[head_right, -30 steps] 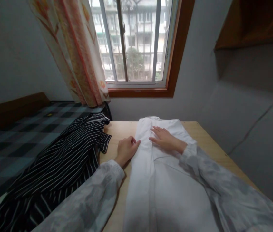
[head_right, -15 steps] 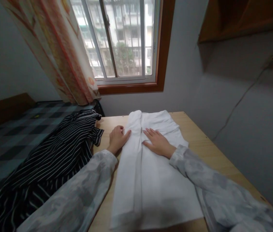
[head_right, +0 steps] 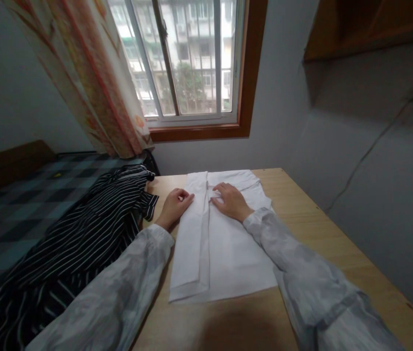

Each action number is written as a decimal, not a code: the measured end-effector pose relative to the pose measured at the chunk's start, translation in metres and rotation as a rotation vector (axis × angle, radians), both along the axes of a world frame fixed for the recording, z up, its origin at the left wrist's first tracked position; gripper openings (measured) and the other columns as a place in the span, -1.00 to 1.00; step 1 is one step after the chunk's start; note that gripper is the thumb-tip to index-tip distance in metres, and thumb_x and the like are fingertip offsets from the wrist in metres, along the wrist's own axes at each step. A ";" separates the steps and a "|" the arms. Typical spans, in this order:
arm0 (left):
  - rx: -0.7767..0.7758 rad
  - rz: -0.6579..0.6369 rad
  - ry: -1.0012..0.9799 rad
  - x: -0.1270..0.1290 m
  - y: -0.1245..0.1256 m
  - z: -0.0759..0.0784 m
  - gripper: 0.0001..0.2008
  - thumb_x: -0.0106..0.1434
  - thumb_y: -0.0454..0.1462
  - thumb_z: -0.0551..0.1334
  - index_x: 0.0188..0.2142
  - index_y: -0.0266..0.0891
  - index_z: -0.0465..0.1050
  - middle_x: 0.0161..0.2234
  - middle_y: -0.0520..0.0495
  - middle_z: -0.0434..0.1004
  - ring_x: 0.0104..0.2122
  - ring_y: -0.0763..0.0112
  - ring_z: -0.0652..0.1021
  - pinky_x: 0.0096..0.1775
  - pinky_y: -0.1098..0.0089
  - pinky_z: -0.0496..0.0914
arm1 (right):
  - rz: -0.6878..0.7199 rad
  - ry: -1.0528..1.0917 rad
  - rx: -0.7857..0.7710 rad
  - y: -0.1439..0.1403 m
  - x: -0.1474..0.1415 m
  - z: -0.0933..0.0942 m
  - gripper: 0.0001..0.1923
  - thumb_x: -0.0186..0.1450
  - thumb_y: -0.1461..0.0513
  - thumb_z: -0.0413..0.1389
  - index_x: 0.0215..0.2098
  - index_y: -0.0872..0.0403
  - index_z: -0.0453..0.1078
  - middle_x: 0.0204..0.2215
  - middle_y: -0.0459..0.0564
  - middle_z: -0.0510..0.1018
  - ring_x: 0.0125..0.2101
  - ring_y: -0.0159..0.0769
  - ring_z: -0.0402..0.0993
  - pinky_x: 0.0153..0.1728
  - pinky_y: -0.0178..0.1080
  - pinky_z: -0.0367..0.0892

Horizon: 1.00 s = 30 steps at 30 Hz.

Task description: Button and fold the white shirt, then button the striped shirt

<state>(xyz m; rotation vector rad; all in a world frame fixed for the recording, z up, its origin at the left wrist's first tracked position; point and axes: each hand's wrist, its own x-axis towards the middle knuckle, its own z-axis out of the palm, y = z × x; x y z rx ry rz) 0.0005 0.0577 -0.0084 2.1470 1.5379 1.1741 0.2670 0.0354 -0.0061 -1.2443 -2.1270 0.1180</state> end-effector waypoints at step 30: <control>-0.079 0.079 0.045 0.003 -0.006 -0.004 -0.45 0.23 0.05 0.50 0.04 -0.19 0.45 -0.26 -0.07 0.59 -0.25 0.14 0.59 -0.16 0.22 0.42 | 0.145 0.136 -0.174 -0.064 -0.010 -0.005 -0.46 0.52 0.15 0.00 -0.63 0.01 0.11 -0.55 -0.07 0.36 -0.40 -0.27 0.27 -0.25 -0.15 0.10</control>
